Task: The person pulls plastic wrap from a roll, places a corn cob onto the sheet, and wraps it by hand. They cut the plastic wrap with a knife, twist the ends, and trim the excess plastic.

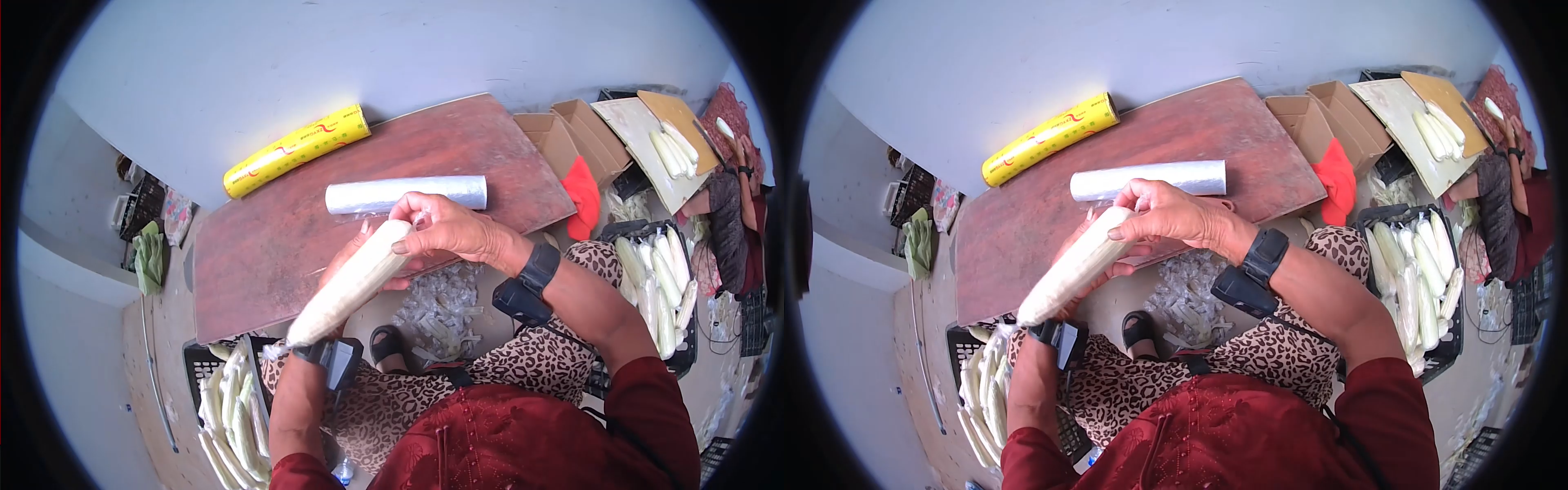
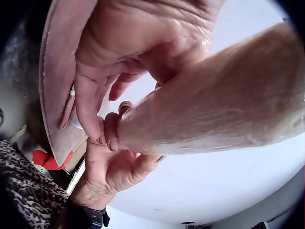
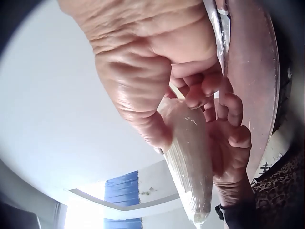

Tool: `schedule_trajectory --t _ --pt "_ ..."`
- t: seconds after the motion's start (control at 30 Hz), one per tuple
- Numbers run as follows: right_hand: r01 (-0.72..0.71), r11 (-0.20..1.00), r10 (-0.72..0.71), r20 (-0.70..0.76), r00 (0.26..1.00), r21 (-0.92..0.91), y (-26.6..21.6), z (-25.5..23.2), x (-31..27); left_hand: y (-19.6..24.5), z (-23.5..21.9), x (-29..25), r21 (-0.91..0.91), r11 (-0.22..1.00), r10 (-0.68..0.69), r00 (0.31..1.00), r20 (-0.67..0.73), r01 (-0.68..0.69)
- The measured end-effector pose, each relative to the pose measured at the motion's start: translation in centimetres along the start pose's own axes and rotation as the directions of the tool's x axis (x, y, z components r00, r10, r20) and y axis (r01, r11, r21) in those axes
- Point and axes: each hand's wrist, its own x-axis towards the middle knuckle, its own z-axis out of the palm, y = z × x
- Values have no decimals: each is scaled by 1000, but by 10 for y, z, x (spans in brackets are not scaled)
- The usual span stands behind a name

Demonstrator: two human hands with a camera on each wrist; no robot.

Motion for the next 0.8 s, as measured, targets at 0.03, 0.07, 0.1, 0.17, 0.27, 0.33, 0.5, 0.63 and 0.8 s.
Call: schedule_trajectory --t 0.03,0.07,0.1,0.17,0.27,0.33,0.5,0.63,0.8 --pt "17 1000 -17 11 1000 -2 -3 2 -2 3 10 -5 26 1000 -3 999 -53 5" --pt "-1 1000 1 31 1000 7 -3 1 -3 2 11 -4 27 1000 0 999 -32 1" --pt "-19 1000 18 51 999 15 -2 -2 -3 2 12 -4 27 1000 3 1000 -11 -3" --pt "-27 1000 26 67 997 12 0 -4 -5 2 16 -5 41 999 1 1000 -25 0" --pt "-9 1000 10 58 998 -19 3 -8 -7 2 22 -9 69 997 29 999 -29 -26" --pt "-23 999 25 53 998 -36 5 -11 -8 -3 11 -4 24 1000 -4 1000 -16 4" --pt "4 995 -19 -155 988 -99 4 -22 -5 3 7 7 2 998 67 996 -57 -67" --pt "-26 995 -9 -340 941 -99 -3 -38 -6 4 -6 17 -58 995 61 973 -222 -76" --pt "-58 998 38 -395 918 -39 -18 -61 -17 -3 -18 18 -130 992 -30 963 -268 -5"
